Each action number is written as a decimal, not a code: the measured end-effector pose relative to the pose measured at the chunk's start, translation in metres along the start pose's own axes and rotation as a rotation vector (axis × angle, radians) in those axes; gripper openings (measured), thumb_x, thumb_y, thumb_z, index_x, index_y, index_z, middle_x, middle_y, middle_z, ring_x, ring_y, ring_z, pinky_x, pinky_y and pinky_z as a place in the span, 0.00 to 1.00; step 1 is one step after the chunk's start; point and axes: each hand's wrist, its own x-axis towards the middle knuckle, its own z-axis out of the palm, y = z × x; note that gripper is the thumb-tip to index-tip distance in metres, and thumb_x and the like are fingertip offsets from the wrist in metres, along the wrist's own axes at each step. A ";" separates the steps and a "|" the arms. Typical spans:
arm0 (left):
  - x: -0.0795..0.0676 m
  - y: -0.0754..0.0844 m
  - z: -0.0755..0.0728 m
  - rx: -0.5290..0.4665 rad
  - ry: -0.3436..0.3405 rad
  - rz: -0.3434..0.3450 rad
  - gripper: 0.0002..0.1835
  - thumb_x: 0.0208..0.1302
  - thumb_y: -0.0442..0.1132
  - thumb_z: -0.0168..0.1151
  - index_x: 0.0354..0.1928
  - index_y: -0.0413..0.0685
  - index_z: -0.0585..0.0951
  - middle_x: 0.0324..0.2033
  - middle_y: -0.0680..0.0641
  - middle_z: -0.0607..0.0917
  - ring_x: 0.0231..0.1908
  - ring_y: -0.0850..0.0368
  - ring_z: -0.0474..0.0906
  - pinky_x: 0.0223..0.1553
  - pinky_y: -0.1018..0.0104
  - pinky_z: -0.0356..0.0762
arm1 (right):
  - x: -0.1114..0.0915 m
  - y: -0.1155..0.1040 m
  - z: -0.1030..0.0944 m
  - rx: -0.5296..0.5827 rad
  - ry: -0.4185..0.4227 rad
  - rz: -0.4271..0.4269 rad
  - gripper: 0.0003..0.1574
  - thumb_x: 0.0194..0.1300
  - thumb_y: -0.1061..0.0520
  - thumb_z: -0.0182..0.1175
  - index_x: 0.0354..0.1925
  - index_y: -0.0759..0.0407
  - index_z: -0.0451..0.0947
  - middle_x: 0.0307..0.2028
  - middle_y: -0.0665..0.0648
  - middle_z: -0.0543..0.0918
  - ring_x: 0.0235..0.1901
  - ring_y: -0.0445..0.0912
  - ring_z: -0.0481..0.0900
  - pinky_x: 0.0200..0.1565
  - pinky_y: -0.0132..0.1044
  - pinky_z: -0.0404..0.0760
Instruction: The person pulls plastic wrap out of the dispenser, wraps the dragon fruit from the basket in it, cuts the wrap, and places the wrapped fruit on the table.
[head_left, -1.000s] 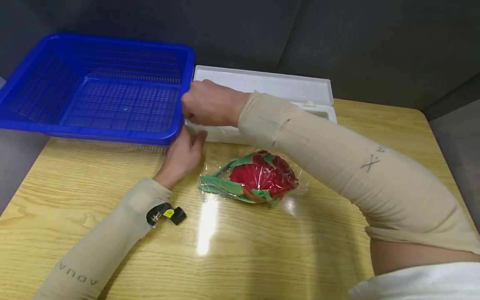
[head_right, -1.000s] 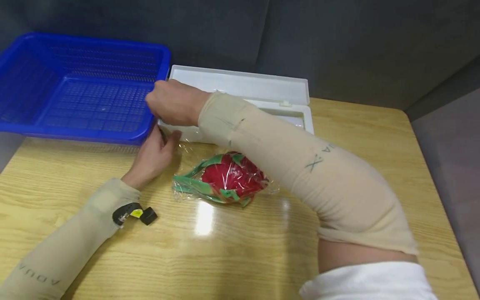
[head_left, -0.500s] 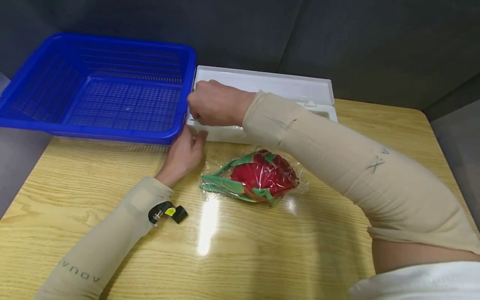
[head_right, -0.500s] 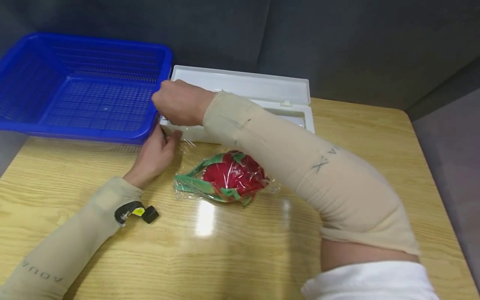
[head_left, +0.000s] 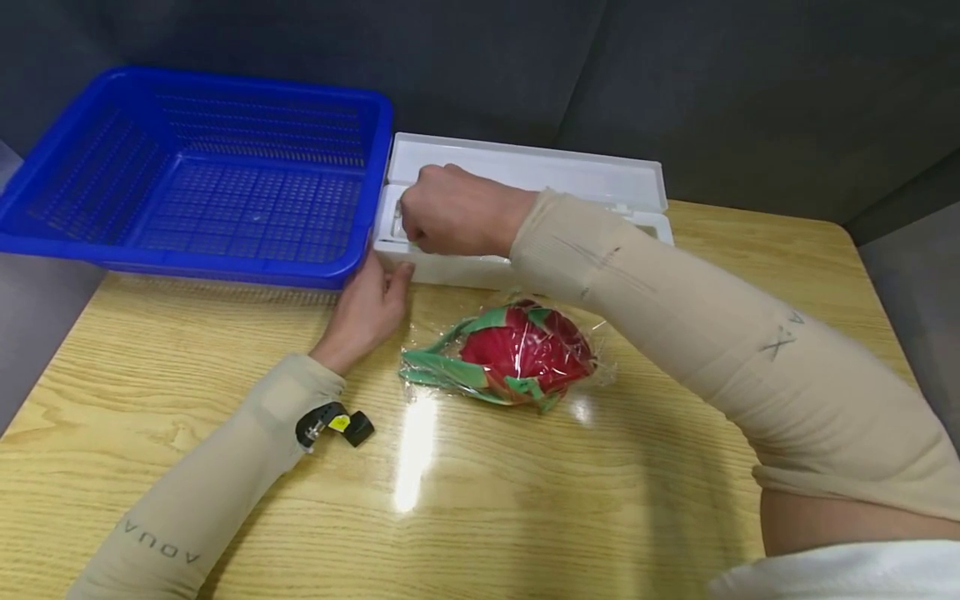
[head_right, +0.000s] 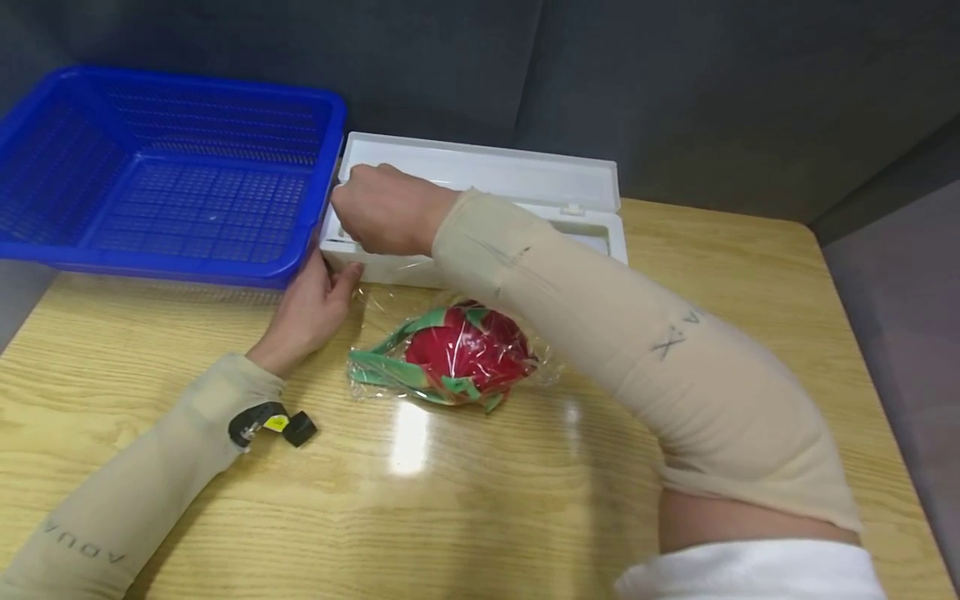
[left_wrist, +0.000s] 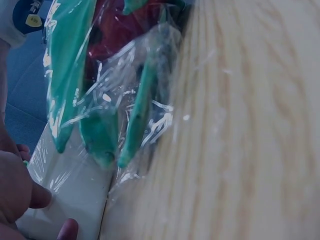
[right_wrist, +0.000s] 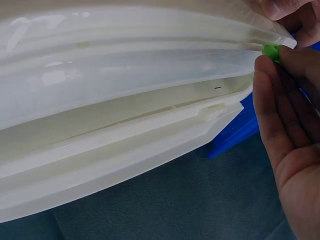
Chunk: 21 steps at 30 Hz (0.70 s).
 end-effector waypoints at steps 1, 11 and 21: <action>0.000 0.000 0.000 -0.002 -0.003 0.002 0.27 0.82 0.47 0.44 0.73 0.39 0.61 0.57 0.31 0.81 0.61 0.35 0.78 0.67 0.41 0.75 | -0.001 0.000 0.000 0.002 0.000 0.002 0.22 0.63 0.67 0.54 0.15 0.50 0.71 0.17 0.48 0.67 0.26 0.46 0.63 0.28 0.37 0.62; -0.002 0.000 0.000 -0.008 0.007 0.024 0.32 0.82 0.46 0.45 0.79 0.41 0.52 0.51 0.33 0.82 0.49 0.40 0.78 0.57 0.43 0.78 | -0.009 0.002 0.000 -0.017 -0.021 0.021 0.15 0.65 0.65 0.58 0.26 0.57 0.87 0.25 0.57 0.87 0.28 0.47 0.71 0.33 0.41 0.77; -0.002 -0.001 0.000 -0.046 -0.003 0.016 0.39 0.81 0.46 0.46 0.83 0.50 0.40 0.40 0.38 0.80 0.38 0.45 0.77 0.42 0.51 0.77 | -0.020 0.006 0.001 -0.010 -0.034 0.031 0.12 0.68 0.62 0.60 0.37 0.59 0.91 0.34 0.59 0.92 0.30 0.49 0.79 0.39 0.42 0.85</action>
